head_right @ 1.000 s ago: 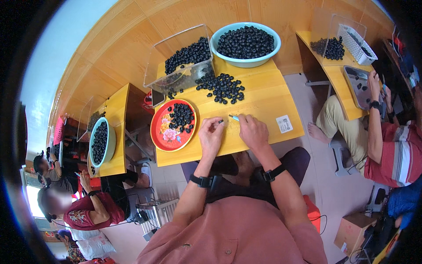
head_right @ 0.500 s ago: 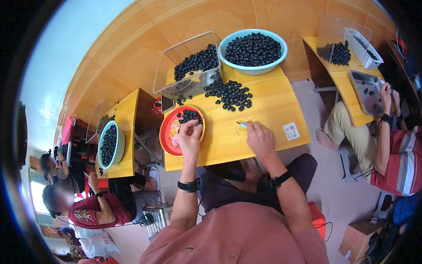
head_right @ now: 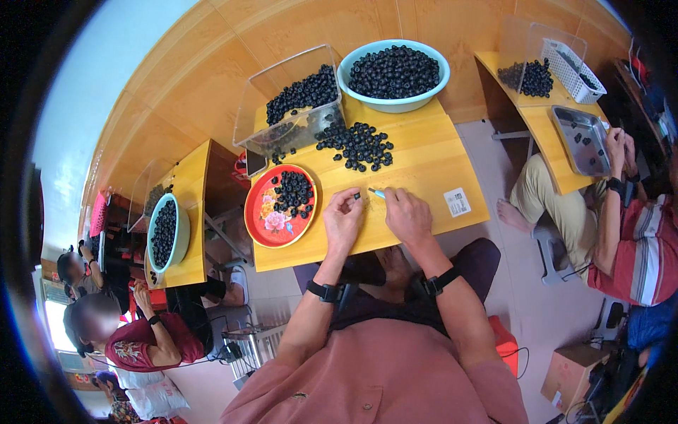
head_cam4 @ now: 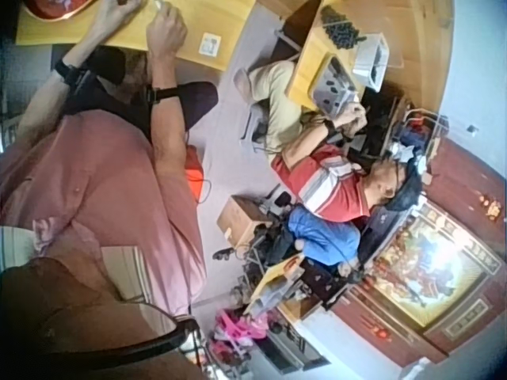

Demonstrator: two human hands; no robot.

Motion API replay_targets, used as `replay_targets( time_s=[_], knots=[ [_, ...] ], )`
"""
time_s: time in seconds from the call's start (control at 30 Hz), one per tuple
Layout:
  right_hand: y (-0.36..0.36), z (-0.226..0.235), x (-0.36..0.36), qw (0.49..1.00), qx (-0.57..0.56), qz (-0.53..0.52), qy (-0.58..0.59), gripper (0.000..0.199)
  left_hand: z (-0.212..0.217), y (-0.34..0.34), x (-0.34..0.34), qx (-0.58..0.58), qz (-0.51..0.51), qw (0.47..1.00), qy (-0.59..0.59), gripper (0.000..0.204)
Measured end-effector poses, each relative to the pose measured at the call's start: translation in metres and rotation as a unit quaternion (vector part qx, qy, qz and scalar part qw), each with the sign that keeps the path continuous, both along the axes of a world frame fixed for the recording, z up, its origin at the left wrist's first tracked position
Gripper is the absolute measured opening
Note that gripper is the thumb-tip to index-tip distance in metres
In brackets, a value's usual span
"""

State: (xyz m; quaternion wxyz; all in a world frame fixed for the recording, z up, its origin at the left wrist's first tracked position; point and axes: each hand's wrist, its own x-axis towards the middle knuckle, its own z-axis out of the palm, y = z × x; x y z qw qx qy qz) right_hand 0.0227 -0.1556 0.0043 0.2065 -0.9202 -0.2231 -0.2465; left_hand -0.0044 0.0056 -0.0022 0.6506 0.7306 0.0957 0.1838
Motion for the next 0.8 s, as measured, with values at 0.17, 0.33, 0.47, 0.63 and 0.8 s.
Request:
replay_targets(
  time_s=[0.17,0.33,0.47,0.63,0.8],
  knots=[
    [-0.001,0.001,0.000,1.000,-0.012,-0.001,0.002,0.007,-0.003,-0.006,-0.003,0.071,0.020,0.997,-0.028,0.024],
    [-0.001,0.000,0.000,1.000,-0.004,0.003,-0.008,0.007,0.000,-0.009,-0.004,0.084,0.043,0.995,-0.010,0.025],
    [-0.001,0.001,0.000,1.000,-0.014,0.003,-0.007,0.008,-0.001,-0.010,-0.005,0.080,0.036,0.996,-0.012,0.025],
    [-0.002,0.006,-0.004,0.998,0.004,0.057,-0.022,0.011,0.004,-0.013,-0.007,0.056,0.028,0.998,-0.025,0.026],
    [-0.001,0.005,-0.005,0.997,0.012,0.071,-0.038,0.009,0.007,-0.012,-0.008,0.114,0.024,0.993,-0.026,0.027]
  ],
)
